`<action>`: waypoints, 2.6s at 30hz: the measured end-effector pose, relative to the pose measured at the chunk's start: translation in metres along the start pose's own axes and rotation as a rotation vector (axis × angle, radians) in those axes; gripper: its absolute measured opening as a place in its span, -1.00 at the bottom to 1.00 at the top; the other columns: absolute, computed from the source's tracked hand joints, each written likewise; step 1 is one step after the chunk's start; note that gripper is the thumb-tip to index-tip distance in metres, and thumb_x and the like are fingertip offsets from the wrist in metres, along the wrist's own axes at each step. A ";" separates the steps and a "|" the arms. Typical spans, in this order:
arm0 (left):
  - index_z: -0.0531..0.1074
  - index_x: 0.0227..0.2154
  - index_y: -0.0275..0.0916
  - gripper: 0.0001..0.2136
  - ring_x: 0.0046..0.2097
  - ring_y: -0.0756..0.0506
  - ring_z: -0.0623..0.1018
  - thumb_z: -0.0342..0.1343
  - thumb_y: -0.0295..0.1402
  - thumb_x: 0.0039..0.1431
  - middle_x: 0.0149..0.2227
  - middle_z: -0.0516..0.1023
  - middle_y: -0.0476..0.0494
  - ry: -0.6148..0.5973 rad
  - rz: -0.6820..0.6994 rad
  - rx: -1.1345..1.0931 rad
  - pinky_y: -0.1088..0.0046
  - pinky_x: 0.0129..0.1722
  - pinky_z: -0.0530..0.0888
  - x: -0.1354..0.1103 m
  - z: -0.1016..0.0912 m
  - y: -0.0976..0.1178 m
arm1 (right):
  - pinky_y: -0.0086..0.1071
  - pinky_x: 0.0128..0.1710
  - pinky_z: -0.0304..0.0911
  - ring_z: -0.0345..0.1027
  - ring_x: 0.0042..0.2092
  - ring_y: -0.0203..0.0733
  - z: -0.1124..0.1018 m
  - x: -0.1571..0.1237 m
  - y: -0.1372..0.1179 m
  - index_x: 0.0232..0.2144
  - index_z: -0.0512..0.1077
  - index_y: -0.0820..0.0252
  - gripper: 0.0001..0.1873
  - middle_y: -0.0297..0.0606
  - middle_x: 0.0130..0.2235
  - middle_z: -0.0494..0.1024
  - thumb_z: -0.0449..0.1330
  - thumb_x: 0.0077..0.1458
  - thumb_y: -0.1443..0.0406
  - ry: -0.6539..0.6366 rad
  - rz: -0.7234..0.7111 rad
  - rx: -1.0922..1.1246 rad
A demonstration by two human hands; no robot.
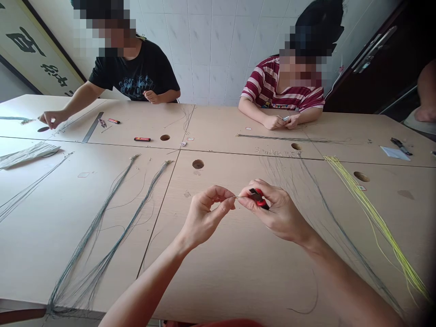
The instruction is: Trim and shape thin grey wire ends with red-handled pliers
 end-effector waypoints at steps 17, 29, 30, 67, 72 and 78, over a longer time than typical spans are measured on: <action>0.48 -0.35 -0.23 -0.90 -0.31 -0.03 0.52 0.16 -0.31 0.21 -0.41 0.56 -0.06 0.015 0.021 0.030 0.40 -0.18 0.41 -0.002 -0.001 0.003 | -0.37 -0.34 0.11 0.22 -0.35 -0.28 -0.002 -0.001 -0.001 -0.38 0.38 0.08 -0.87 -0.40 -0.46 0.38 0.13 0.21 0.39 -0.020 -0.078 -0.026; 0.51 -0.32 -0.22 -0.89 -0.28 -0.05 0.54 0.17 -0.29 0.19 -0.37 0.58 -0.09 0.010 0.025 0.050 0.39 -0.17 0.43 -0.003 0.001 0.005 | -0.35 -0.33 0.14 0.23 -0.35 -0.26 -0.002 -0.001 -0.004 -0.39 0.37 0.08 -0.86 -0.39 -0.46 0.41 0.12 0.20 0.40 -0.035 -0.087 -0.016; 0.51 -0.32 -0.22 -0.89 -0.28 -0.05 0.54 0.17 -0.30 0.19 -0.37 0.59 -0.09 0.003 0.022 0.054 0.39 -0.16 0.43 -0.002 0.001 0.004 | -0.35 -0.33 0.14 0.23 -0.35 -0.26 -0.002 -0.001 -0.004 -0.39 0.37 0.08 -0.86 -0.39 -0.46 0.41 0.12 0.20 0.40 -0.034 -0.092 -0.020; 0.54 -0.32 -0.18 -0.91 -0.20 -0.05 0.52 0.23 -0.31 0.15 -0.31 0.59 -0.07 0.027 0.054 0.003 0.39 -0.09 0.42 0.000 0.000 -0.008 | -0.39 -0.37 0.15 0.25 -0.34 -0.28 0.004 -0.001 0.005 -0.39 0.36 0.10 -0.89 -0.38 -0.44 0.33 0.14 0.22 0.30 0.003 -0.010 -0.027; 0.54 -0.33 -0.19 -0.92 -0.21 -0.05 0.52 0.23 -0.32 0.14 -0.30 0.59 -0.07 0.027 0.041 -0.002 0.39 -0.09 0.41 -0.001 0.000 -0.008 | -0.40 -0.37 0.14 0.23 -0.35 -0.29 0.004 -0.002 0.004 -0.40 0.36 0.11 -0.87 -0.39 -0.44 0.32 0.13 0.23 0.28 0.000 0.008 -0.016; 0.54 -0.33 -0.19 -0.92 -0.22 -0.04 0.51 0.23 -0.32 0.15 -0.31 0.58 -0.05 0.018 0.047 -0.009 0.40 -0.11 0.42 0.001 0.001 -0.008 | -0.43 -0.40 0.12 0.20 -0.37 -0.31 0.005 -0.004 0.005 -0.41 0.35 0.11 -0.86 -0.40 -0.45 0.29 0.13 0.23 0.27 0.000 0.012 -0.004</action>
Point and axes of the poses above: each hand's wrist, its own x-axis towards the middle knuckle, its own z-axis out of the palm, y = z × x, the point moved 3 cm from there along x, towards the middle knuckle
